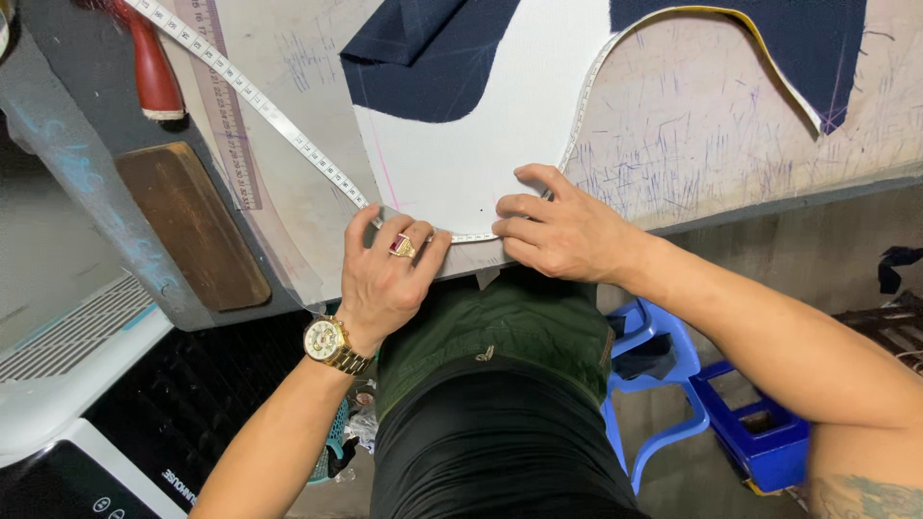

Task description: The person measures a curved section of blue fabric with a tape measure, marks a line using a ruler and a piece of tailor's chalk, and then cuts along the marked path with large shears.

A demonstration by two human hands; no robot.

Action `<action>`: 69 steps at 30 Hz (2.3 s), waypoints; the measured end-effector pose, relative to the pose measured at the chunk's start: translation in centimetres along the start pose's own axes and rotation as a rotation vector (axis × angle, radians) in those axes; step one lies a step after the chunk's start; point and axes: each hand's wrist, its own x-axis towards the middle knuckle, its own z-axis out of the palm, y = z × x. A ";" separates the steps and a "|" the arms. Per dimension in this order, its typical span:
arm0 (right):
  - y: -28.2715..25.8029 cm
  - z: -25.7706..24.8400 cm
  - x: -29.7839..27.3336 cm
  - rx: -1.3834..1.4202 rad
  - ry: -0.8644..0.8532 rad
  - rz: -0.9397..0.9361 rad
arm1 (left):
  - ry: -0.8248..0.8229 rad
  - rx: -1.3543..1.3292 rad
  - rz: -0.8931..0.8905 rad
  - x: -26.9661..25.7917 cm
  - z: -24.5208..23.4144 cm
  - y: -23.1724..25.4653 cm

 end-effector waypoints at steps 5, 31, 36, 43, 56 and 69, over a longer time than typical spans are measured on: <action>-0.2 0.0 0.0 -0.011 0.003 0.007 | -0.007 -0.016 0.048 0.6 0.0 -0.5; -4.6 6.1 1.1 -0.173 0.252 0.255 | -0.053 -0.072 0.105 0.9 0.5 -1.5; -4.7 5.3 1.9 -0.182 0.280 0.281 | -0.058 -0.063 0.112 1.0 0.2 -1.6; -5.1 5.9 1.6 -0.227 0.297 0.299 | -0.100 0.050 0.117 0.6 -2.3 -4.2; -4.9 5.7 2.0 -0.236 0.327 0.294 | -0.072 0.072 0.153 -0.4 -2.6 -6.9; -4.8 5.5 2.0 -0.233 0.319 0.287 | -0.057 0.049 0.160 0.2 -2.6 -6.9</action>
